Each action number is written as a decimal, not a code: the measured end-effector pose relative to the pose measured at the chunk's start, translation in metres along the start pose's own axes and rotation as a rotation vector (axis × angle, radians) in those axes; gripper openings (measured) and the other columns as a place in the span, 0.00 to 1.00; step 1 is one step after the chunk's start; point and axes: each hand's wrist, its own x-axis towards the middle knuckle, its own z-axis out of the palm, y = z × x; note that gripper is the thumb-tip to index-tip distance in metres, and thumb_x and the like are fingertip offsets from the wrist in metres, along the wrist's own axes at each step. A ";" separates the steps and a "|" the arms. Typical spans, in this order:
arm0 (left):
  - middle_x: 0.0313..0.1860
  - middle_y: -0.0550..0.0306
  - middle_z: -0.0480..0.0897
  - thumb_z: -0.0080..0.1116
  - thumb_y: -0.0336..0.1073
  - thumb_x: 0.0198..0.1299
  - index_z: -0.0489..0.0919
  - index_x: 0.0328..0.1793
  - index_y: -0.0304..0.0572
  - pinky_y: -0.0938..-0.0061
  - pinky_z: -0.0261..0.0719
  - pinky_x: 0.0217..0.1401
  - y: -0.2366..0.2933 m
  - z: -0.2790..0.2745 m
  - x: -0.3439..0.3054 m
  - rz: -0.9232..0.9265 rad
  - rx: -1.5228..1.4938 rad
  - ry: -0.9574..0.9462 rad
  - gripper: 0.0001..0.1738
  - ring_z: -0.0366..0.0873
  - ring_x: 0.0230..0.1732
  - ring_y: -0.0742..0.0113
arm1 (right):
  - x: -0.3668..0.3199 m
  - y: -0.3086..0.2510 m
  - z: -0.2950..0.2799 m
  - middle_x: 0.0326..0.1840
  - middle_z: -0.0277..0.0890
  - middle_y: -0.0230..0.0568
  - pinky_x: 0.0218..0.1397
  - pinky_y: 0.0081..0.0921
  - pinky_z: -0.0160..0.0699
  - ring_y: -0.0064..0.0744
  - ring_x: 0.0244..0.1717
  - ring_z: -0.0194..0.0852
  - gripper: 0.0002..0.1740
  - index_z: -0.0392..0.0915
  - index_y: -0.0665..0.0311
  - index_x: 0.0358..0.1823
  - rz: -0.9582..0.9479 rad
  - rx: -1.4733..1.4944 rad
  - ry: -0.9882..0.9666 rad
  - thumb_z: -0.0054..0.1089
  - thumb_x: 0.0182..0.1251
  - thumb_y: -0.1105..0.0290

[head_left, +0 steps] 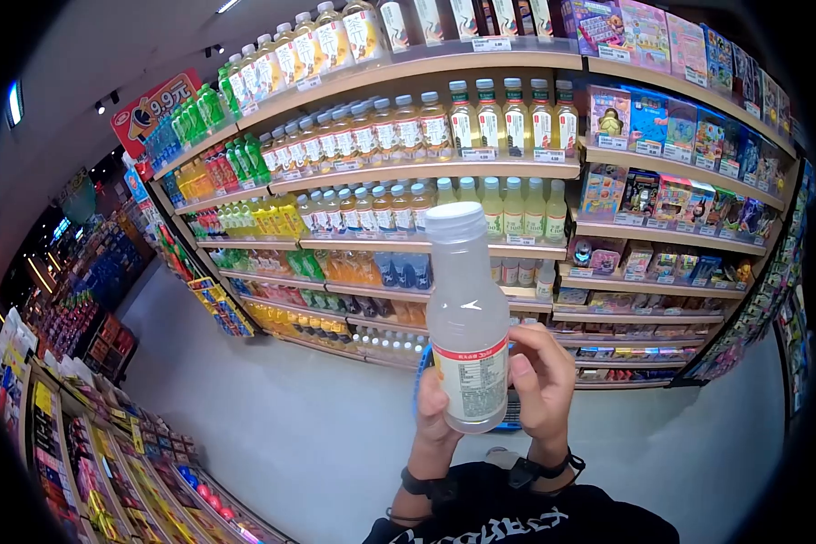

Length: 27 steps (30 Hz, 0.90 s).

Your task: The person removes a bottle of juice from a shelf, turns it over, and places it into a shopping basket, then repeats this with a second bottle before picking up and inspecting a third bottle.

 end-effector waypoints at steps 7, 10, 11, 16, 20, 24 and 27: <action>0.58 0.41 0.80 0.68 0.55 0.48 0.66 0.68 0.23 0.63 0.82 0.60 0.042 -0.016 -0.010 0.000 0.002 0.011 0.49 0.83 0.55 0.54 | 0.000 0.000 0.035 0.45 0.81 0.49 0.46 0.23 0.77 0.32 0.40 0.79 0.14 0.79 0.75 0.48 -0.029 0.045 -0.078 0.54 0.67 0.72; 0.57 0.42 0.81 0.69 0.56 0.47 0.69 0.66 0.23 0.64 0.82 0.59 0.058 -0.022 -0.010 -0.009 0.043 -0.016 0.49 0.83 0.54 0.55 | -0.001 -0.002 0.043 0.46 0.81 0.49 0.46 0.24 0.78 0.32 0.42 0.80 0.14 0.79 0.75 0.48 -0.048 0.015 -0.096 0.54 0.67 0.73; 0.56 0.43 0.81 0.70 0.55 0.47 0.70 0.65 0.23 0.65 0.82 0.59 0.060 -0.025 -0.010 -0.005 0.099 -0.004 0.48 0.83 0.54 0.56 | -0.001 -0.005 0.046 0.46 0.80 0.49 0.46 0.24 0.78 0.32 0.42 0.80 0.13 0.79 0.75 0.48 -0.037 0.016 -0.092 0.54 0.67 0.73; 0.58 0.43 0.81 0.72 0.52 0.48 0.71 0.65 0.20 0.69 0.79 0.59 0.063 -0.046 0.000 0.028 0.264 -0.026 0.47 0.81 0.56 0.59 | -0.001 0.000 0.050 0.50 0.79 0.50 0.47 0.25 0.80 0.33 0.45 0.81 0.14 0.78 0.77 0.50 0.058 0.073 -0.037 0.52 0.69 0.73; 0.62 0.42 0.78 0.72 0.42 0.51 0.65 0.70 0.18 0.71 0.75 0.65 0.052 -0.067 0.005 -0.114 0.257 -0.029 0.46 0.78 0.61 0.61 | -0.007 0.020 0.063 0.61 0.71 0.52 0.60 0.29 0.74 0.36 0.55 0.76 0.33 0.57 0.75 0.70 0.106 0.217 0.093 0.56 0.69 0.67; 0.64 0.42 0.77 0.70 0.27 0.54 0.64 0.72 0.20 0.73 0.72 0.67 0.017 -0.051 0.015 -0.135 0.189 0.011 0.40 0.76 0.62 0.65 | 0.000 0.017 0.069 0.61 0.69 0.49 0.63 0.30 0.71 0.35 0.60 0.72 0.43 0.49 0.71 0.75 0.187 0.066 0.130 0.63 0.66 0.66; 0.66 0.45 0.75 0.69 0.27 0.55 0.64 0.73 0.23 0.74 0.69 0.69 0.013 -0.039 0.019 -0.125 0.187 0.011 0.40 0.74 0.64 0.66 | 0.005 0.012 0.062 0.60 0.70 0.46 0.63 0.29 0.71 0.32 0.60 0.71 0.42 0.52 0.71 0.74 0.220 -0.026 0.087 0.66 0.64 0.67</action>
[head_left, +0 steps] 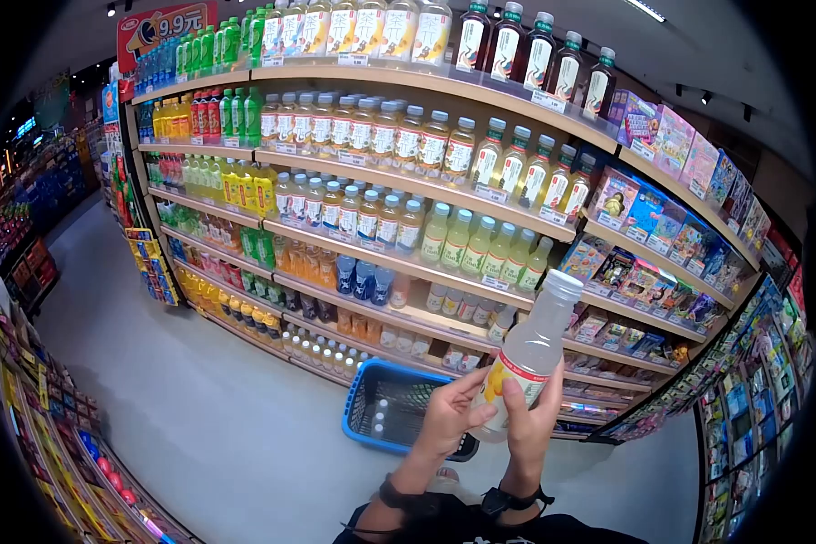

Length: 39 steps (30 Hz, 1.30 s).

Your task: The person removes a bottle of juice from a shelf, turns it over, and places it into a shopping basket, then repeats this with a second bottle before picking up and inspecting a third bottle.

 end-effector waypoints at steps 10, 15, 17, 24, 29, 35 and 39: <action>0.64 0.45 0.77 0.70 0.30 0.55 0.64 0.73 0.24 0.70 0.71 0.69 0.000 -0.008 0.003 -0.030 -0.084 -0.022 0.41 0.76 0.63 0.63 | -0.009 0.004 -0.005 0.61 0.69 0.45 0.65 0.29 0.68 0.31 0.62 0.69 0.38 0.56 0.74 0.71 -0.049 0.054 -0.074 0.65 0.62 0.74; 0.65 0.43 0.76 0.69 0.29 0.56 0.62 0.74 0.23 0.70 0.71 0.69 -0.006 0.006 0.007 0.052 -0.008 -0.040 0.42 0.75 0.64 0.62 | -0.004 0.006 -0.022 0.66 0.66 0.49 0.69 0.32 0.64 0.36 0.66 0.67 0.42 0.53 0.75 0.73 -0.090 0.082 -0.071 0.67 0.60 0.74; 0.65 0.42 0.76 0.69 0.28 0.56 0.61 0.74 0.22 0.70 0.70 0.69 -0.008 0.010 0.011 0.088 0.039 -0.039 0.42 0.75 0.65 0.62 | 0.000 0.007 -0.023 0.69 0.64 0.52 0.71 0.34 0.63 0.38 0.68 0.66 0.45 0.52 0.75 0.74 -0.130 0.082 0.000 0.68 0.59 0.74; 0.67 0.41 0.74 0.70 0.28 0.56 0.59 0.74 0.22 0.69 0.69 0.70 -0.016 0.020 0.021 0.049 0.054 0.027 0.43 0.73 0.67 0.61 | 0.012 0.006 -0.037 0.69 0.65 0.54 0.71 0.35 0.64 0.41 0.69 0.66 0.48 0.53 0.76 0.74 -0.071 -0.043 0.046 0.73 0.54 0.74; 0.70 0.42 0.70 0.71 0.36 0.56 0.51 0.79 0.30 0.67 0.68 0.72 -0.020 0.015 0.027 0.005 0.119 -0.028 0.51 0.69 0.70 0.59 | 0.017 0.003 -0.048 0.65 0.71 0.53 0.69 0.34 0.67 0.40 0.66 0.71 0.47 0.59 0.78 0.72 -0.092 -0.075 0.021 0.75 0.51 0.74; 0.71 0.43 0.68 0.59 0.59 0.61 0.53 0.79 0.37 0.57 0.74 0.67 -0.070 -0.015 0.042 -0.219 -0.415 -0.211 0.50 0.69 0.70 0.50 | 0.013 0.000 -0.057 0.67 0.70 0.55 0.71 0.36 0.65 0.43 0.67 0.70 0.52 0.57 0.78 0.74 -0.300 -0.407 -0.036 0.73 0.43 0.77; 0.71 0.43 0.68 0.59 0.59 0.61 0.54 0.79 0.37 0.56 0.75 0.67 -0.090 -0.032 0.020 -0.303 -0.543 -0.183 0.49 0.71 0.68 0.49 | 0.011 0.009 -0.062 0.57 0.77 0.54 0.64 0.40 0.72 0.50 0.58 0.76 0.45 0.64 0.77 0.70 -0.535 -0.419 -0.212 0.68 0.44 0.80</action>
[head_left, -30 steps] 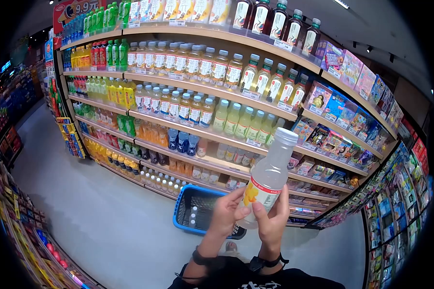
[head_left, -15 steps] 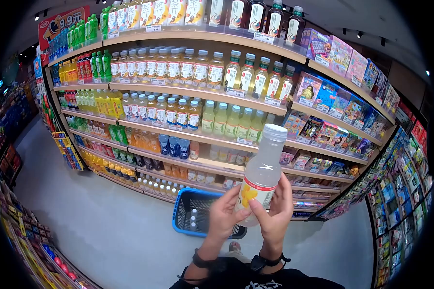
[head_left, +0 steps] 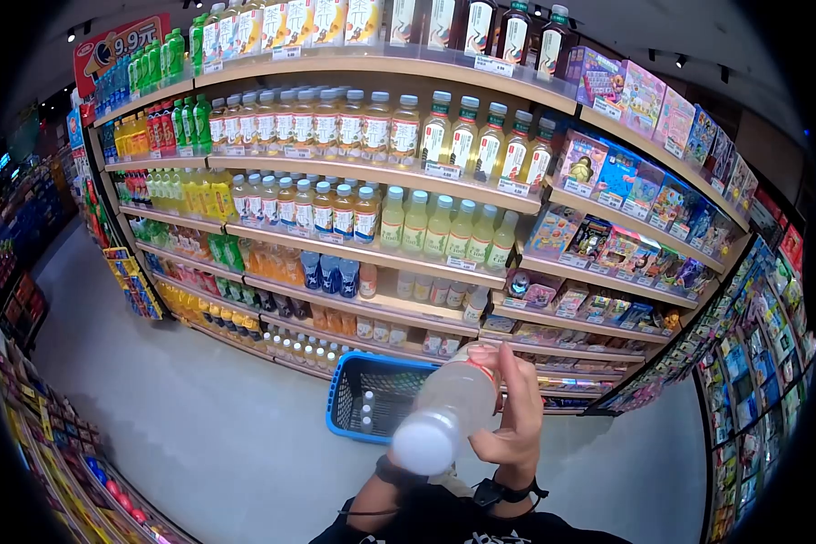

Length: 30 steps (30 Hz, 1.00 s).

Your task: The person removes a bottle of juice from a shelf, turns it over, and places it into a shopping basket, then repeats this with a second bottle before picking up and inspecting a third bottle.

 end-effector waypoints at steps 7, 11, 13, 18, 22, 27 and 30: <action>0.69 0.43 0.69 0.67 0.52 0.56 0.55 0.78 0.34 0.60 0.74 0.68 0.013 0.022 -0.004 0.091 -0.083 0.000 0.51 0.73 0.67 0.51 | -0.012 0.015 0.012 0.56 0.73 0.46 0.67 0.51 0.71 0.51 0.61 0.75 0.33 0.74 0.64 0.56 -0.186 0.020 0.022 0.76 0.45 0.73; 0.68 0.44 0.71 0.73 0.47 0.52 0.56 0.77 0.33 0.63 0.73 0.69 0.024 0.032 0.012 0.221 -0.006 -0.100 0.53 0.74 0.67 0.54 | -0.013 0.014 0.011 0.55 0.76 0.49 0.65 0.46 0.74 0.50 0.60 0.76 0.33 0.71 0.64 0.55 -0.156 0.041 0.050 0.79 0.48 0.71; 0.67 0.44 0.71 0.76 0.47 0.48 0.56 0.77 0.34 0.63 0.73 0.69 0.027 0.031 0.011 0.269 0.031 -0.139 0.55 0.73 0.67 0.54 | -0.011 0.010 0.011 0.54 0.79 0.52 0.63 0.43 0.75 0.52 0.59 0.76 0.30 0.71 0.65 0.54 -0.153 0.037 0.067 0.77 0.50 0.72; 0.64 0.43 0.72 0.81 0.49 0.41 0.57 0.76 0.36 0.61 0.74 0.68 0.036 0.030 0.008 0.311 0.106 -0.155 0.60 0.74 0.65 0.53 | -0.008 0.001 0.014 0.55 0.79 0.54 0.62 0.41 0.76 0.52 0.59 0.77 0.31 0.70 0.65 0.54 -0.108 0.138 0.047 0.77 0.50 0.72; 0.65 0.40 0.72 0.81 0.51 0.40 0.56 0.77 0.36 0.61 0.75 0.68 0.040 0.037 0.005 0.324 0.176 -0.099 0.62 0.74 0.65 0.52 | -0.009 0.001 0.020 0.56 0.78 0.54 0.61 0.40 0.77 0.51 0.59 0.77 0.31 0.70 0.65 0.55 -0.125 0.135 0.071 0.78 0.50 0.72; 0.65 0.41 0.71 0.81 0.51 0.40 0.56 0.77 0.35 0.60 0.77 0.67 0.040 0.032 0.006 0.351 0.162 -0.100 0.62 0.74 0.65 0.49 | -0.009 0.006 0.019 0.58 0.77 0.54 0.62 0.40 0.76 0.52 0.59 0.77 0.32 0.70 0.66 0.56 -0.132 0.127 0.042 0.78 0.49 0.72; 0.64 0.43 0.70 0.81 0.48 0.41 0.54 0.77 0.37 0.54 0.79 0.66 0.036 0.025 0.006 0.431 0.117 -0.163 0.61 0.73 0.66 0.43 | -0.010 0.008 0.019 0.61 0.74 0.56 0.64 0.41 0.74 0.52 0.61 0.76 0.36 0.69 0.66 0.59 -0.079 0.109 0.037 0.79 0.48 0.72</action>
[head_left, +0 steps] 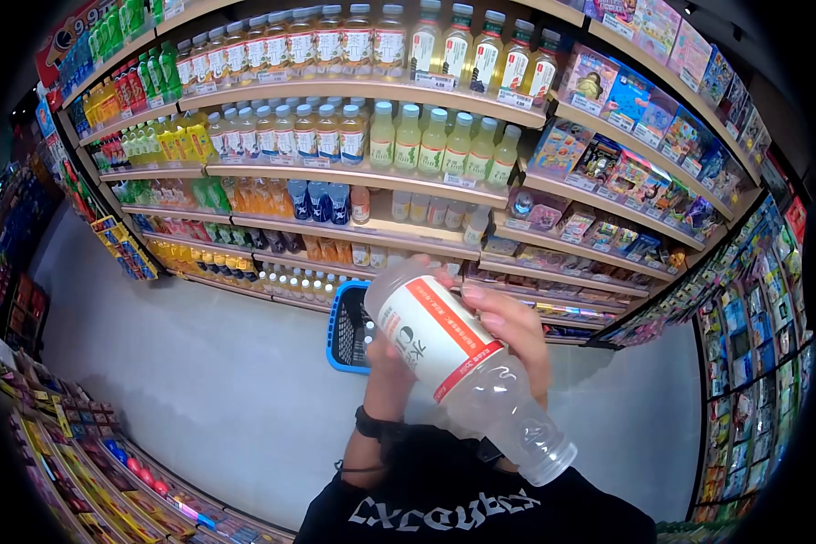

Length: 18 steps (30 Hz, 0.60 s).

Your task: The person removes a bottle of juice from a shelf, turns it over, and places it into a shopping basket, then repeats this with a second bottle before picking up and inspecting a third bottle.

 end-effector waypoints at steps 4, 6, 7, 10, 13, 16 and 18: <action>0.65 0.48 0.68 0.81 0.41 0.42 0.52 0.77 0.46 0.46 0.79 0.66 0.003 0.004 0.003 0.165 0.004 -0.077 0.60 0.70 0.67 0.36 | -0.001 -0.005 -0.011 0.65 0.70 0.58 0.68 0.42 0.71 0.49 0.65 0.72 0.54 0.58 0.70 0.71 0.271 -0.047 -0.094 0.83 0.44 0.68; 0.65 0.50 0.68 0.82 0.39 0.41 0.55 0.73 0.52 0.45 0.75 0.70 0.006 0.016 0.003 0.192 0.139 0.041 0.56 0.69 0.69 0.39 | -0.008 -0.004 0.002 0.65 0.70 0.57 0.68 0.41 0.71 0.46 0.65 0.72 0.59 0.53 0.72 0.73 0.305 0.249 0.076 0.85 0.42 0.67; 0.64 0.50 0.68 0.83 0.39 0.40 0.56 0.71 0.53 0.45 0.74 0.70 0.006 0.019 0.003 0.213 0.201 0.098 0.55 0.69 0.69 0.39 | -0.011 0.001 0.004 0.64 0.72 0.56 0.68 0.40 0.72 0.43 0.64 0.73 0.62 0.51 0.75 0.73 0.359 0.302 0.129 0.86 0.41 0.66; 0.67 0.48 0.68 0.87 0.42 0.33 0.60 0.64 0.50 0.48 0.71 0.72 0.014 0.027 0.004 0.164 0.537 0.061 0.54 0.69 0.70 0.44 | -0.009 0.008 0.000 0.63 0.73 0.57 0.67 0.40 0.74 0.44 0.63 0.74 0.64 0.50 0.75 0.74 0.490 0.606 0.271 0.87 0.38 0.66; 0.71 0.44 0.67 0.89 0.45 0.27 0.60 0.66 0.40 0.56 0.70 0.72 0.017 0.013 0.007 0.098 0.661 -0.294 0.61 0.68 0.71 0.51 | -0.006 0.008 -0.004 0.60 0.74 0.59 0.66 0.42 0.74 0.47 0.62 0.75 0.63 0.51 0.75 0.73 0.513 0.773 0.357 0.86 0.38 0.65; 0.71 0.45 0.67 0.90 0.45 0.24 0.59 0.70 0.35 0.61 0.71 0.70 0.035 0.002 -0.009 -0.410 1.026 -0.377 0.66 0.68 0.70 0.56 | -0.006 0.009 -0.010 0.57 0.75 0.63 0.64 0.47 0.76 0.53 0.59 0.77 0.62 0.51 0.75 0.73 0.521 0.952 0.345 0.83 0.38 0.65; 0.65 0.43 0.73 0.82 0.49 0.40 0.59 0.73 0.32 0.63 0.75 0.64 0.020 0.014 -0.020 -0.518 0.892 -0.250 0.59 0.74 0.62 0.56 | -0.006 0.008 -0.015 0.56 0.75 0.64 0.62 0.48 0.78 0.56 0.58 0.78 0.61 0.51 0.75 0.73 0.519 1.032 0.276 0.82 0.40 0.65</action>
